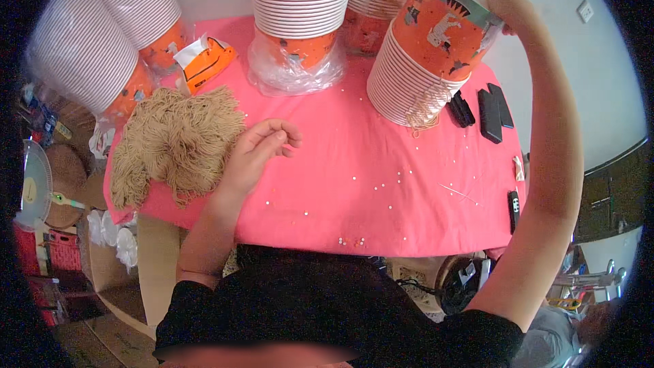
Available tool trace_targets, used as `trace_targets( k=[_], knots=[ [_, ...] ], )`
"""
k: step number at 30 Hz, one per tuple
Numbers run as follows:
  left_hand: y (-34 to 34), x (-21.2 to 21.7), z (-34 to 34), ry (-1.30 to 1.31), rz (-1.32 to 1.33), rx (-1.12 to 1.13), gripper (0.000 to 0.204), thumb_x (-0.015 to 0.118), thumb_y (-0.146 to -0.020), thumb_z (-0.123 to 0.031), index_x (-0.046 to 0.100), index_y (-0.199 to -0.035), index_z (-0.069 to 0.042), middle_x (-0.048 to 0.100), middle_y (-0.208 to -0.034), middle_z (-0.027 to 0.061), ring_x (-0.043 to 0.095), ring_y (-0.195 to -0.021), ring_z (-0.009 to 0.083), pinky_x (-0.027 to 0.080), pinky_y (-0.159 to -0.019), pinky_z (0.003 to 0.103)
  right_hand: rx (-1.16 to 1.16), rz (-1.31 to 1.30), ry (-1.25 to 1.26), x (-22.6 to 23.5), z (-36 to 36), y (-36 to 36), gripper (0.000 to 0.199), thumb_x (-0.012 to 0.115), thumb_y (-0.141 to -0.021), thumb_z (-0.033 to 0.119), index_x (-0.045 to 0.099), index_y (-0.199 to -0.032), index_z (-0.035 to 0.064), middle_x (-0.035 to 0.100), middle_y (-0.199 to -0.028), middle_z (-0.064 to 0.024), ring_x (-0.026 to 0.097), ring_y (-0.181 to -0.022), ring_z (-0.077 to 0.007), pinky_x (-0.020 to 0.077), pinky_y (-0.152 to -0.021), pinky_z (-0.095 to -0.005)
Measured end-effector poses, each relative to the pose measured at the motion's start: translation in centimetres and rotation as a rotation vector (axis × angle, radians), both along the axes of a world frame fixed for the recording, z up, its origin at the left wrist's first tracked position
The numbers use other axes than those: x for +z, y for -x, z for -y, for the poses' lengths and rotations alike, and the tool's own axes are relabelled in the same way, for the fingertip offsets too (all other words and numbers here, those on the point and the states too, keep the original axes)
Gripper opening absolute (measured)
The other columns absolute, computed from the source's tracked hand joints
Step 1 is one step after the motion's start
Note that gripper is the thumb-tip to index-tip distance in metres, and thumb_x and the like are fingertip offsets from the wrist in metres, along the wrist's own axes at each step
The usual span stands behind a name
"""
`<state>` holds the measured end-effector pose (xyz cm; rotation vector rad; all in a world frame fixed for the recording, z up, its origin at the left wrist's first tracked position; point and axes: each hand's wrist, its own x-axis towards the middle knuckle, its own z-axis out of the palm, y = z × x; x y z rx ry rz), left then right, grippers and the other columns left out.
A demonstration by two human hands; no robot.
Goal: Assembling handles onto buckets by threading string through pre-drilled holes and tying knots.
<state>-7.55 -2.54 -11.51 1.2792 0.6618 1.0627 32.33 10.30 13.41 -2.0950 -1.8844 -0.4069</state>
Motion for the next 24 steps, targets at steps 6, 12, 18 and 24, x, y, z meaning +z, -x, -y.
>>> trace_targets(
  k=[6,12,18,24],
  knots=[
    [-0.5,-0.5,-0.3,0.009,-0.005,-0.031,0.019,0.049,-0.098,-0.013,0.060,-0.108,-0.001,0.065,-0.103,0.0051,0.062,-0.095,0.0130,0.049,-0.080,0.027,-0.050,0.421,-0.299,2.7,-1.3,2.8,0.030,0.048,-0.094,0.027,0.067,-0.104,0.0048,0.070,-0.100,-0.0148,0.066,-0.096,-0.0326,0.0496,-0.082,-0.0435],
    [0.0,-1.0,-0.2,0.010,0.019,0.005,0.019,0.052,-0.098,-0.016,0.060,-0.110,-0.003,0.064,-0.100,0.0018,0.061,-0.092,0.0098,0.049,-0.078,0.025,0.685,0.086,-0.174,-2.1,-3.3,15.2,0.027,0.057,-0.093,0.020,0.064,-0.114,0.0041,0.068,-0.099,-0.0141,0.065,-0.088,-0.0268,0.0502,-0.079,-0.0352],
    [-0.6,-1.0,-0.3,0.016,0.002,0.008,0.019,0.053,-0.098,-0.014,0.060,-0.110,-0.001,0.064,-0.100,0.0031,0.061,-0.091,0.0105,0.049,-0.079,0.025,0.911,0.115,0.018,-2.2,-4.7,18.7,0.014,0.059,-0.087,0.010,0.063,-0.093,-0.0026,0.065,-0.075,-0.0134,0.060,-0.068,-0.0231,0.0474,-0.065,-0.0353],
    [-0.8,-0.8,-0.1,0.001,0.031,-0.015,0.018,0.055,-0.097,-0.012,0.060,-0.109,0.000,0.063,-0.097,0.0025,0.059,-0.089,0.0096,0.049,-0.080,0.025,0.850,-0.043,0.121,-1.9,-5.7,18.5,0.017,0.063,-0.086,0.013,0.063,-0.089,-0.0034,0.061,-0.069,-0.0095,0.056,-0.060,-0.0155,0.0471,-0.059,-0.0314]
  ],
)
